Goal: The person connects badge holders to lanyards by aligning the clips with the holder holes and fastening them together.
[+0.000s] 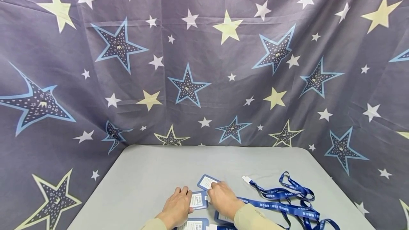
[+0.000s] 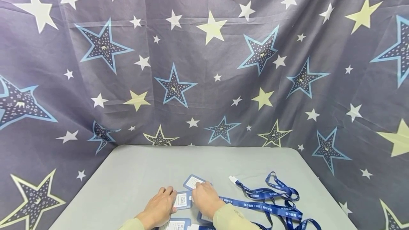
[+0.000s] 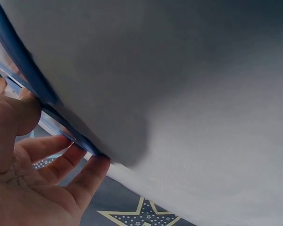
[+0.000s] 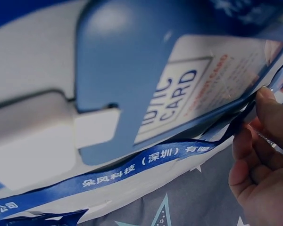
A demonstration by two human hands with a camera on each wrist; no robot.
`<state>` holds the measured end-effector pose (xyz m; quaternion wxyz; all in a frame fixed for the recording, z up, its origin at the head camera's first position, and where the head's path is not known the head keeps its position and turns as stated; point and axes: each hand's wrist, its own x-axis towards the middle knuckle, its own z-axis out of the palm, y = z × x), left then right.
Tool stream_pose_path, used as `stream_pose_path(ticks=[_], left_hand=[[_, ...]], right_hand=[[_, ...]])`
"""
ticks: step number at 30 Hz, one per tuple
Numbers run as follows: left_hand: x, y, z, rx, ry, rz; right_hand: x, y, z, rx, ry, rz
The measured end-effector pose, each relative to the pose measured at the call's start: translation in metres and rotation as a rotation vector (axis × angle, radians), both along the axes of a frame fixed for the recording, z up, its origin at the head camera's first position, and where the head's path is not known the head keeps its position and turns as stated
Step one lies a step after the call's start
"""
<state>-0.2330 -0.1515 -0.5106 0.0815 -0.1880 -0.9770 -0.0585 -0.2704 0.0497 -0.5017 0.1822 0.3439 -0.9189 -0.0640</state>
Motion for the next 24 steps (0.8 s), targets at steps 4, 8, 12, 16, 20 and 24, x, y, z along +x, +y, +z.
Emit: stream_pose_path(ticks=[4,8,12,16,20,24], left_hand=[[0.000,-0.001,-0.002,0.013,-0.010,-0.002],[-0.001,-0.001,-0.002,0.020,-0.018,-0.004],[-0.002,-0.001,-0.001,0.031,-0.037,-0.002],[-0.002,-0.002,0.000,0.037,-0.036,-0.008],[-0.002,-0.003,0.000,0.043,-0.038,-0.013],[-0.002,-0.004,0.000,0.053,-0.046,-0.014]], right_hand=[[0.001,0.001,0.000,-0.015,-0.012,0.000],[0.002,0.002,0.001,-0.033,-0.035,-0.001],[0.002,0.004,0.005,-0.086,-0.076,-0.007],[0.003,0.009,0.011,-0.142,-0.114,-0.017],[-0.001,0.016,0.015,-0.193,-0.122,-0.028],[-0.003,0.024,0.016,-0.261,-0.129,-0.041]])
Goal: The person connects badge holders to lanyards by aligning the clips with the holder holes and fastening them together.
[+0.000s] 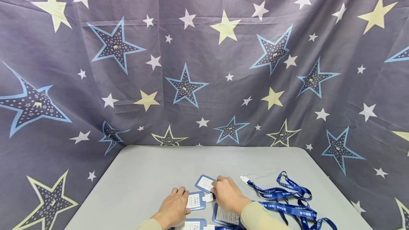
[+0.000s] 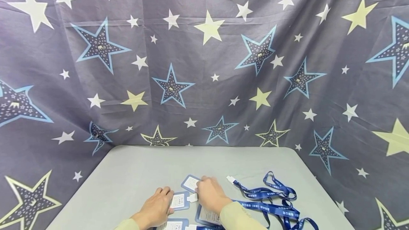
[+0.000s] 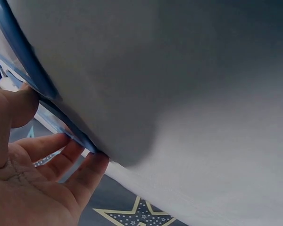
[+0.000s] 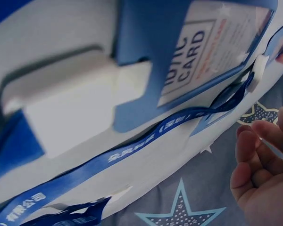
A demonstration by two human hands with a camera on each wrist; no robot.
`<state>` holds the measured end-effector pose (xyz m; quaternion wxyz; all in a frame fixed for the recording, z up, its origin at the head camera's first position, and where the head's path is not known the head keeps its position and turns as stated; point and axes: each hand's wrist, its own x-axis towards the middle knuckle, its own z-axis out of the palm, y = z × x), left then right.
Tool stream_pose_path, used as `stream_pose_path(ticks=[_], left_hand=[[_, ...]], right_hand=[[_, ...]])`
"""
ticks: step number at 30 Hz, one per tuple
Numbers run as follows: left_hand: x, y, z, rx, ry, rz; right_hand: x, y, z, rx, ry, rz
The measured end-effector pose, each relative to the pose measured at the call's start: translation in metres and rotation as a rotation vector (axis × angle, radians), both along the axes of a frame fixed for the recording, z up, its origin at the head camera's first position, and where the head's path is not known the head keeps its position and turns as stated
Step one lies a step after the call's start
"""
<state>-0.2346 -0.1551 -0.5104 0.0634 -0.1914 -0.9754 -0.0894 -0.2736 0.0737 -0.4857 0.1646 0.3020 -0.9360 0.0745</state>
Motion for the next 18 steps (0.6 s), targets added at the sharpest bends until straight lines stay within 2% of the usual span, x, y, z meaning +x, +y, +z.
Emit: stream_pose_path(ticks=[8,18], left_hand=[[0.001,-0.001,0.000,0.027,-0.014,-0.010],[0.002,-0.002,0.004,0.032,-0.011,-0.020]], right_hand=[[0.002,0.013,0.001,-0.097,0.019,-0.008],[-0.001,0.025,0.000,-0.148,0.050,-0.018]])
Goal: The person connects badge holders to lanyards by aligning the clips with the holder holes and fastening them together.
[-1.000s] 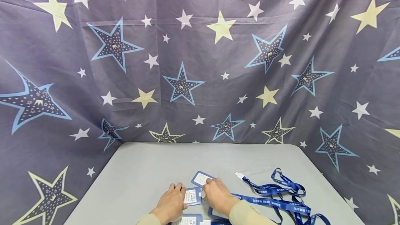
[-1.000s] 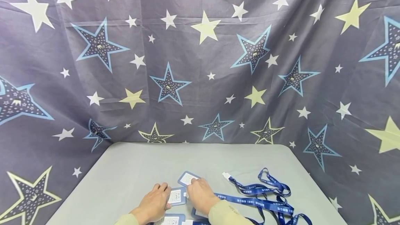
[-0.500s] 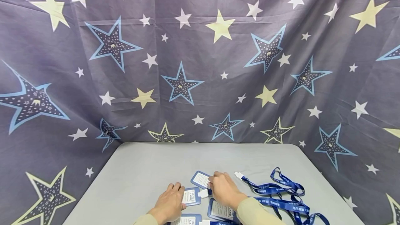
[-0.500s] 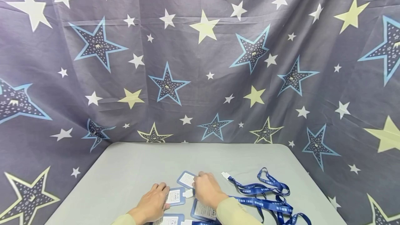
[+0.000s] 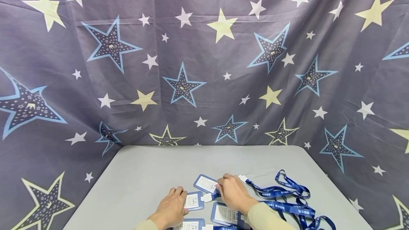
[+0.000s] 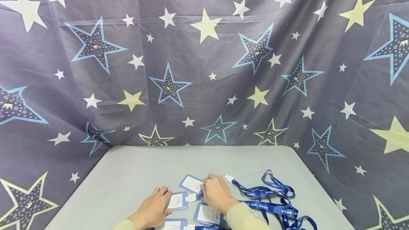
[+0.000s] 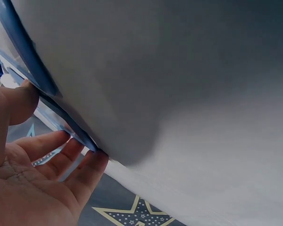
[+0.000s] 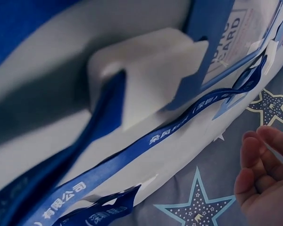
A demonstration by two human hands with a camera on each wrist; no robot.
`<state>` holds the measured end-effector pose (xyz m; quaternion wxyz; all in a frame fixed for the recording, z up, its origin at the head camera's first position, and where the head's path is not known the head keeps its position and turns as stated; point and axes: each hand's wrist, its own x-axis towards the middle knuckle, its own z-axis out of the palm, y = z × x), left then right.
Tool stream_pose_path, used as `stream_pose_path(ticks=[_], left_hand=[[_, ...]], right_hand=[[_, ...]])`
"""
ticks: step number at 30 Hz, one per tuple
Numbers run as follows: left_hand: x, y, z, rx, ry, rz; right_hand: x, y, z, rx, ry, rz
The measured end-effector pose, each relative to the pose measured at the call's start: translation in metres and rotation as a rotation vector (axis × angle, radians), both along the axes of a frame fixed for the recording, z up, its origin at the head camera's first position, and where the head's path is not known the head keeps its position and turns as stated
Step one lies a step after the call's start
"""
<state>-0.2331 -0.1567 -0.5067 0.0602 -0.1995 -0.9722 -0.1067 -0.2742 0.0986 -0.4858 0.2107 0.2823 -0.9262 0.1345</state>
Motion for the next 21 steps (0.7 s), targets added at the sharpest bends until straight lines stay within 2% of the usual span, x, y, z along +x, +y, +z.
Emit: stream_pose_path(ticks=[21], left_hand=[[-0.0024,-0.0056,-0.0051,-0.010,0.036,-0.033]], right_hand=[[0.0002,0.0107,0.0018,0.001,0.024,-0.007]])
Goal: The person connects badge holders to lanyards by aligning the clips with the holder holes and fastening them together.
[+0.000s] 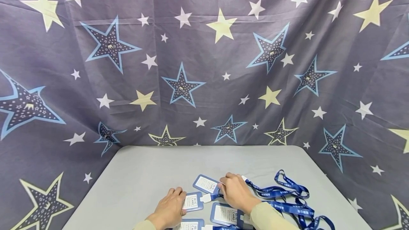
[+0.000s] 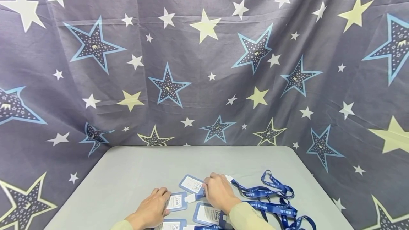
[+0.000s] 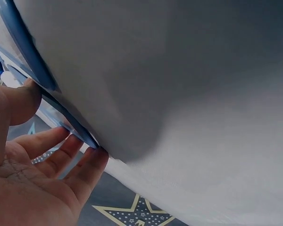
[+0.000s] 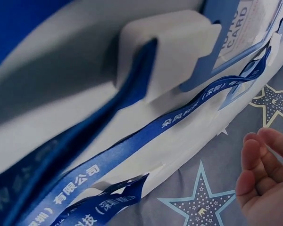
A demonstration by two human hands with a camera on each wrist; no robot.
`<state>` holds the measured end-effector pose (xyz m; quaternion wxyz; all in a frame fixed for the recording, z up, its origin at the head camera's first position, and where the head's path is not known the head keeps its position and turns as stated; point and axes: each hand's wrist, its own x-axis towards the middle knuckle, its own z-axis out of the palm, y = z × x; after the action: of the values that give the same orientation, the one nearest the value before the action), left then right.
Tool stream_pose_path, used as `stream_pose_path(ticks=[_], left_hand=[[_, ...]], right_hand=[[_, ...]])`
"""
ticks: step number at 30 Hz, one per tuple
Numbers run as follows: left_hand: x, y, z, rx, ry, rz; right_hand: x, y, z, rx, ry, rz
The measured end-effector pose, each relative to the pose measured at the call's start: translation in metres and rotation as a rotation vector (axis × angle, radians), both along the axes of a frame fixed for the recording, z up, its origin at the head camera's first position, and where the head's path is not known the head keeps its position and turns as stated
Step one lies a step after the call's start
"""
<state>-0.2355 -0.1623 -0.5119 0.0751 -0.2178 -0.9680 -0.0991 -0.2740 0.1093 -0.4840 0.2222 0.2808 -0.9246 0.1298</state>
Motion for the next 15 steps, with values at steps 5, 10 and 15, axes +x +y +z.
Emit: stream_pose_path(ticks=[5,10,15], left_hand=[[0.0007,-0.0008,0.0022,-0.005,-0.004,0.000],[0.0025,-0.0015,0.0052,-0.009,-0.004,-0.003],[0.0029,-0.0023,0.0042,-0.002,-0.018,0.000]], right_hand=[[0.0008,0.0028,-0.0007,-0.006,0.000,0.000],[0.0013,0.0058,-0.0004,0.001,0.002,-0.006],[0.0009,0.0096,-0.0007,0.007,0.013,-0.009]])
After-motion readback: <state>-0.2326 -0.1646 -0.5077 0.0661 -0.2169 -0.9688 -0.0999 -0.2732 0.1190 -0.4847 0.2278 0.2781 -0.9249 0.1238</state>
